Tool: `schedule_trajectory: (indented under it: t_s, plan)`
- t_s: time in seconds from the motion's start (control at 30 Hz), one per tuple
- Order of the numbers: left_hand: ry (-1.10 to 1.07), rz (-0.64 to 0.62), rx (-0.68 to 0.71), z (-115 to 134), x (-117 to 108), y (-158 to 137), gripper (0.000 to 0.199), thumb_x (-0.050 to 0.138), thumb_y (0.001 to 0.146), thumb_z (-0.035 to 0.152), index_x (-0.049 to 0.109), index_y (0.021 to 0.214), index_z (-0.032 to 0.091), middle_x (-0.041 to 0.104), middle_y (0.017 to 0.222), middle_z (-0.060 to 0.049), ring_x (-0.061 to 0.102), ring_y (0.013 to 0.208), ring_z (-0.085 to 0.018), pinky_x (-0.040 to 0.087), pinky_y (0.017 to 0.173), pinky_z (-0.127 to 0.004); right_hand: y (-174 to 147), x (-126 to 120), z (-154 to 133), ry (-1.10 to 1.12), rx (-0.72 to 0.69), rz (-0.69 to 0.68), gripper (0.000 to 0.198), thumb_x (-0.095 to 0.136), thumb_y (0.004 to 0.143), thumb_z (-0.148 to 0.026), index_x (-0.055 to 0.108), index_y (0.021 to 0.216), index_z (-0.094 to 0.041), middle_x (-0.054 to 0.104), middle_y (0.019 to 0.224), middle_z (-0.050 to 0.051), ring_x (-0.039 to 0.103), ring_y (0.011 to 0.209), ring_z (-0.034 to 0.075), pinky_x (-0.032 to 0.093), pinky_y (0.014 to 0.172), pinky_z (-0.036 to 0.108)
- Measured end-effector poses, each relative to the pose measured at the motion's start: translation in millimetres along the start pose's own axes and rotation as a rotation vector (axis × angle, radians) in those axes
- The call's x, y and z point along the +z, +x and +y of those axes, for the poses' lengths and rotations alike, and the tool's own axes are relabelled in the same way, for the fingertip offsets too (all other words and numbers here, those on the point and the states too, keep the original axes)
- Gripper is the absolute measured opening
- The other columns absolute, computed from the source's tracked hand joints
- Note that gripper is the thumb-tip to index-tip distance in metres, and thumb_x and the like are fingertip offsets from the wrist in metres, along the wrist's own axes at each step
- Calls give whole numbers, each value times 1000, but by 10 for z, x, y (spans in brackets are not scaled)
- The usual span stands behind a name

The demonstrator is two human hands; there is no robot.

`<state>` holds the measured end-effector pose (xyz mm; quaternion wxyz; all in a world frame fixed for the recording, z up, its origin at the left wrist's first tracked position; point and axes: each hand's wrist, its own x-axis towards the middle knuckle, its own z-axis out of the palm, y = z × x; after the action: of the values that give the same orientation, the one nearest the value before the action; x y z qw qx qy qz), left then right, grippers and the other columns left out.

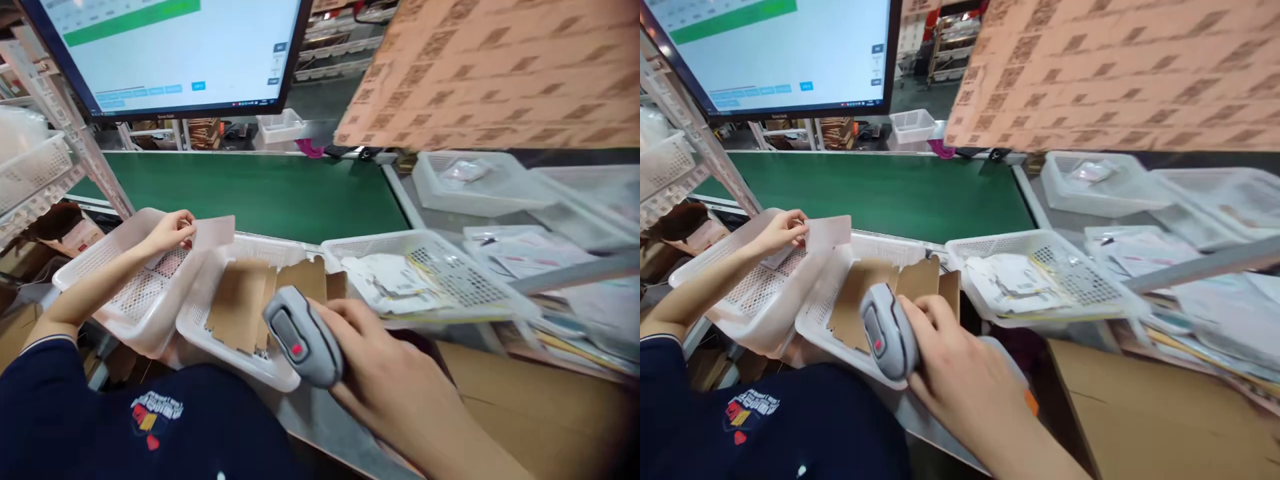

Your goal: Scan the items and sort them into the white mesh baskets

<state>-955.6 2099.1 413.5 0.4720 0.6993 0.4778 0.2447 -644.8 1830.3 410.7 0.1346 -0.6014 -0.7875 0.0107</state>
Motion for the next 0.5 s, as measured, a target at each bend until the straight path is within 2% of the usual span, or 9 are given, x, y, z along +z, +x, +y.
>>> schedule_trajectory:
  t_s: [0.07,0.17,0.2,0.27,0.33,0.37,0.43,0.5]
  plan:
    - [67,-46,119,32,171,-92,22,68,84,35,55,94,21,65,70,1,67,61,-16,57,61,-27,218,19,-91,-59,39,-76,61,62,84,-20,53,145,-20,61,120,12,71,76,25,48,52,35]
    - [380,-78,405,-6,337,-247,14,64,89,36,62,89,22,74,84,-6,73,80,-20,63,79,-34,380,58,-77,-51,150,-149,53,60,81,-17,60,135,-19,63,116,11,70,79,25,43,56,32]
    - [493,-137,493,-22,361,-296,12,64,91,35,65,89,23,77,92,-8,76,90,-23,63,87,-38,382,74,-35,-9,183,-153,49,59,81,-16,62,130,-20,63,114,10,70,80,24,42,58,31]
    - [665,-345,646,-39,371,-376,12,62,95,32,71,91,26,81,108,-10,76,108,-26,62,101,-43,342,100,72,133,221,-138,36,56,80,-15,65,114,-20,64,107,8,67,80,22,42,61,31]
    - [758,-551,811,-35,361,-424,17,59,99,28,75,96,27,81,117,-9,76,114,-26,61,106,-45,291,99,166,298,228,-118,19,55,80,-17,64,97,-20,63,96,6,64,78,21,44,65,31]
    - [787,-610,902,-29,360,-437,19,58,100,25,76,99,28,81,118,-8,76,114,-25,62,106,-44,278,85,197,363,230,-117,14,55,79,-19,62,91,-20,62,92,6,62,78,21,45,67,32]
    - [833,-622,1111,-31,384,-450,23,56,101,20,77,101,27,82,115,-7,77,108,-23,64,101,-40,287,34,228,434,255,-148,10,55,77,-23,60,86,-21,63,88,5,61,77,21,45,69,32]
    - [889,-535,1350,-71,450,-459,21,57,101,17,76,102,25,82,112,-6,78,103,-21,65,95,-35,326,-21,237,451,296,-208,14,57,75,-27,60,86,-21,65,87,6,62,77,23,45,69,33]
